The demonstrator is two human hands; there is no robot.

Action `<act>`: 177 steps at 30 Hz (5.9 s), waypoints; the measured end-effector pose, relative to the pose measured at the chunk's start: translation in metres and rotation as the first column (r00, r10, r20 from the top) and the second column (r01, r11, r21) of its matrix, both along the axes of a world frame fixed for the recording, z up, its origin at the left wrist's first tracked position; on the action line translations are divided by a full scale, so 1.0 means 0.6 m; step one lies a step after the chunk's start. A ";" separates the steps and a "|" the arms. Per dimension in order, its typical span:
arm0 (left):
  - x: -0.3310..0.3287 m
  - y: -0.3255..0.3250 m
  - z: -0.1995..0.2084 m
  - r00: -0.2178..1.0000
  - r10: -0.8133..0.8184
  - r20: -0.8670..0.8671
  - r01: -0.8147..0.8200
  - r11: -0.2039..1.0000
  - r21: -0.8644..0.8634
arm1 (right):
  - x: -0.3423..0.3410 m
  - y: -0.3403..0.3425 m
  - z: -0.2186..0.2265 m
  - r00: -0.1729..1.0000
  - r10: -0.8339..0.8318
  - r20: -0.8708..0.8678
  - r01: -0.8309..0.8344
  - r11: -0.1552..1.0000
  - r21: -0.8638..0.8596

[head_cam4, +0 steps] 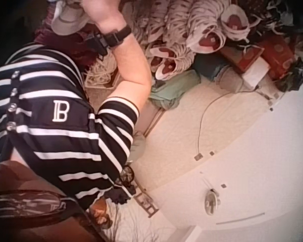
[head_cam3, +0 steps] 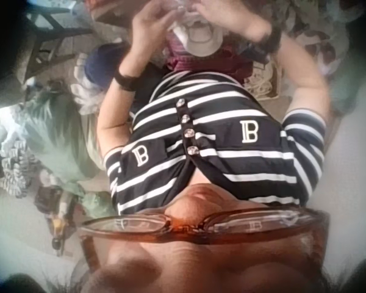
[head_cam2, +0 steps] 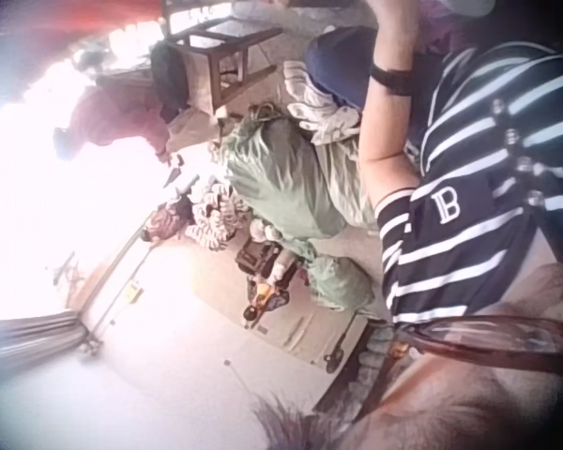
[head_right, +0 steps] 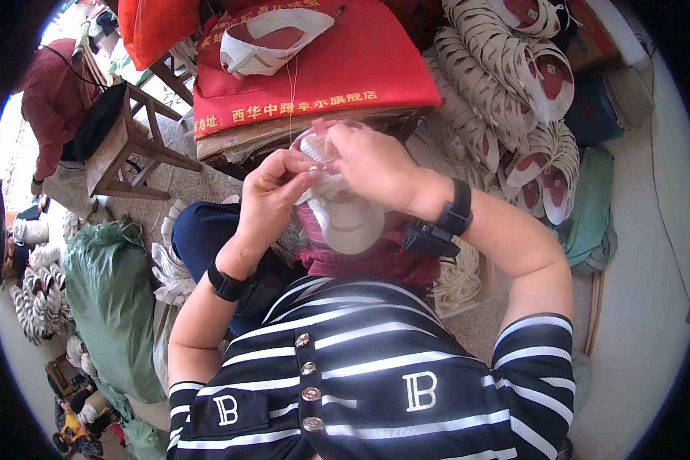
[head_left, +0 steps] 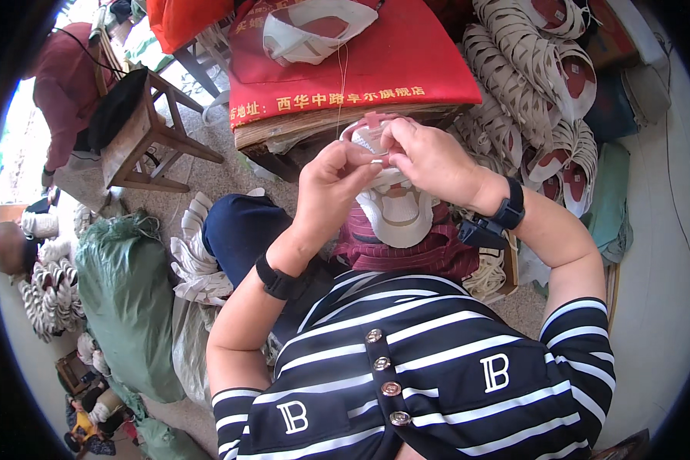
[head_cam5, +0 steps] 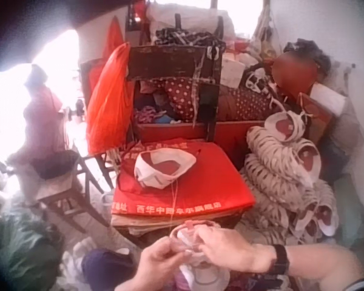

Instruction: The person threads a white shoelace through the eyelets of a white sneaker, pulling the lace tight and adjusting the loops. They continue to lace the shoe, ensuring the laces are even and secure.

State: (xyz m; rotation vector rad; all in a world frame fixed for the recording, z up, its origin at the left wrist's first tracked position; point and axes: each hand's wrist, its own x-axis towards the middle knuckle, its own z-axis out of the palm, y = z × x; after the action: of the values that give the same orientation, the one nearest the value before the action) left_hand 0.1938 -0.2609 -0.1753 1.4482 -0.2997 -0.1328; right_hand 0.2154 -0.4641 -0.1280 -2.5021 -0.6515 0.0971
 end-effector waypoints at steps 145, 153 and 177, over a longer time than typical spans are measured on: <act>-0.059 0.025 -0.020 0.988 0.044 0.146 -0.122 0.803 0.583 | -0.016 -0.051 -0.004 0.964 0.017 0.264 -0.014 1.000 -0.013; -0.056 0.021 -0.024 0.987 0.051 0.151 -0.137 0.753 0.644 | -0.001 -0.055 -0.018 0.967 0.148 0.209 -0.141 0.989 -0.050; -0.051 0.063 -0.025 0.972 0.091 0.215 -0.217 0.688 0.692 | -0.030 -0.078 -0.007 0.927 0.148 0.346 -0.081 0.976 -0.201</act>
State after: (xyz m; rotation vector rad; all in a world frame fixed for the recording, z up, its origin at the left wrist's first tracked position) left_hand 0.1632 -0.2228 -0.1904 2.2729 -0.2675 0.0206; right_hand 0.1971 -0.5109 -0.1321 -2.6836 -0.9779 -0.2787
